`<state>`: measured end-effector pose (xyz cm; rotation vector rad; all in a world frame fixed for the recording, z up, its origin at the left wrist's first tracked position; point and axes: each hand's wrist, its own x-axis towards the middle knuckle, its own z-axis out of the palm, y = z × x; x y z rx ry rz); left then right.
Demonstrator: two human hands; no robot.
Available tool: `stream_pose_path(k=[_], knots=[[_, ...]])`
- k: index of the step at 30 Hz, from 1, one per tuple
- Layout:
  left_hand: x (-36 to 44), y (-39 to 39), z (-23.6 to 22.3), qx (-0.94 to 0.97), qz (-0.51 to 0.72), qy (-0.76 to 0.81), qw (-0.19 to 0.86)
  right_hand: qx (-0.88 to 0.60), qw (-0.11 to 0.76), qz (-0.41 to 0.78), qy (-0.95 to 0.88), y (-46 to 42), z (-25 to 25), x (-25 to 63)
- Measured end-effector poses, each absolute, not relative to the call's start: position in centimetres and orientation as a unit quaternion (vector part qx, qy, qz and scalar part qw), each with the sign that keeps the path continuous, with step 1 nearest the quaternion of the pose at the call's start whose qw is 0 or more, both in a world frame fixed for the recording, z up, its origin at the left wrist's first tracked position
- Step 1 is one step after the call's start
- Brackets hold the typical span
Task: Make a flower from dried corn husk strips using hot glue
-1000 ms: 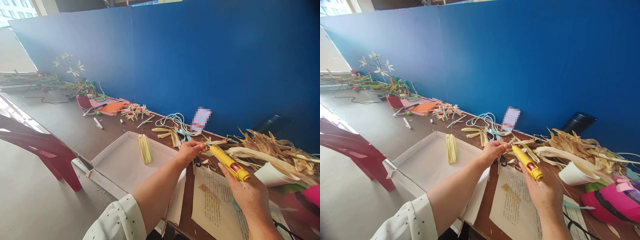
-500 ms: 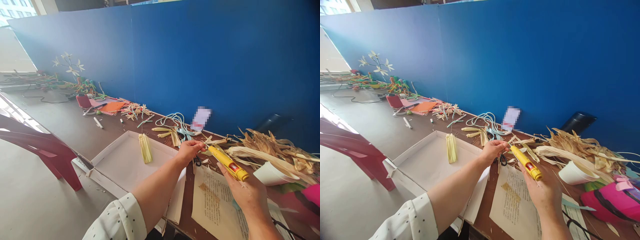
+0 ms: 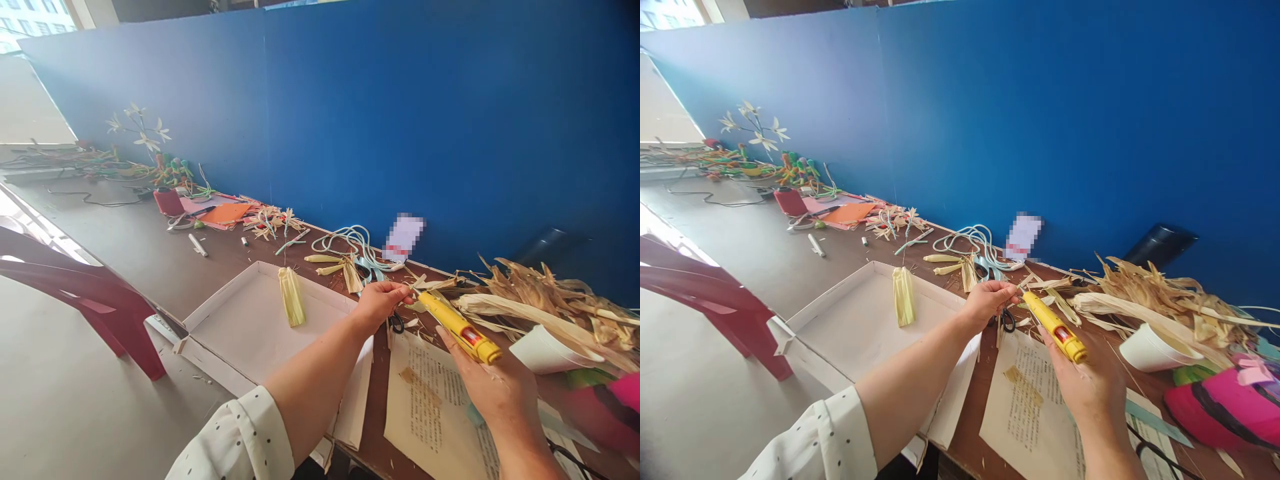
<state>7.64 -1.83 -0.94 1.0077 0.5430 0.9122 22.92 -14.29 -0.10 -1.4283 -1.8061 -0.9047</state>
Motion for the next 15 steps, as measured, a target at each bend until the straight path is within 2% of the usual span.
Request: stream_pose_path(k=[15], knots=[[7.74, -1.73, -1.2, 0.471, 0.412, 0.255, 0.737, -0.566, 0.342, -0.339, -0.669, -14.7, 0.86, 22.05]])
